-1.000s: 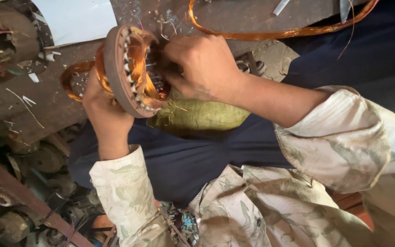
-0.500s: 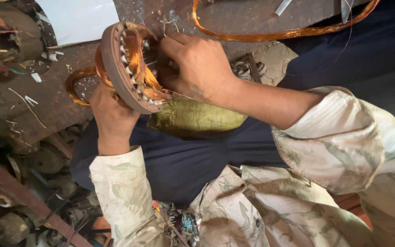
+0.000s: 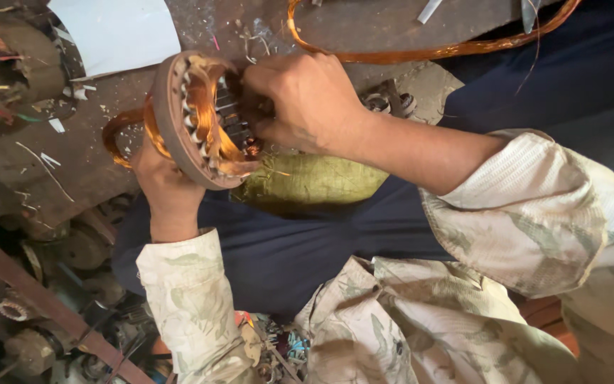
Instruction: The person winds copper wire around a motor stator, threading it through slots and securing it with their hands. They repeatedly adjust the wire and stator to ensure proper placement.
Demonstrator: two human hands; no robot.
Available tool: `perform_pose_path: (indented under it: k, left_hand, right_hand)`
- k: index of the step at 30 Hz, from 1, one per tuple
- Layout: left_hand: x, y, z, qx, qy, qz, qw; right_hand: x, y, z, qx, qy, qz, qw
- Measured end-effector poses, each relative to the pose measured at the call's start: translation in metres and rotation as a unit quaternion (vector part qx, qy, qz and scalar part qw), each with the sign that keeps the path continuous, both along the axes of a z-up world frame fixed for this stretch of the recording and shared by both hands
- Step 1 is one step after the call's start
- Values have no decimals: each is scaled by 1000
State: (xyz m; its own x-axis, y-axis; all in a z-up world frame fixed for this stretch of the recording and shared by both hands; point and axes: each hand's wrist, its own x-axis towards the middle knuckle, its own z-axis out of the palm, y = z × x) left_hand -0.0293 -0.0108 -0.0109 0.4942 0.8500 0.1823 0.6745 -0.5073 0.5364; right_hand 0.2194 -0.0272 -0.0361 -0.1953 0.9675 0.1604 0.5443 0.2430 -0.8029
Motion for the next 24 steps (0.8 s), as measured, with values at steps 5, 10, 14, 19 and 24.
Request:
perform_pose_path:
  k: [5, 10, 14, 19, 24]
  left_hand:
    - [10, -8, 2, 16, -20, 36, 999]
    - [9, -8, -1, 66, -10, 1, 998]
    - [8, -9, -8, -10, -61, 47, 997]
    - [6, -8, -12, -20, -66, 55, 996]
    - [11, -13, -9, 1, -34, 55, 998]
  right_hand:
    - [12, -8, -6, 111, 4, 50, 993]
    - [24, -7, -12, 182, -67, 104, 976]
    - [23, -7, -14, 194, -69, 98, 974]
    - [24, -5, -18, 200, -66, 107, 972]
    - [27, -3, -14, 191, -67, 117, 972]
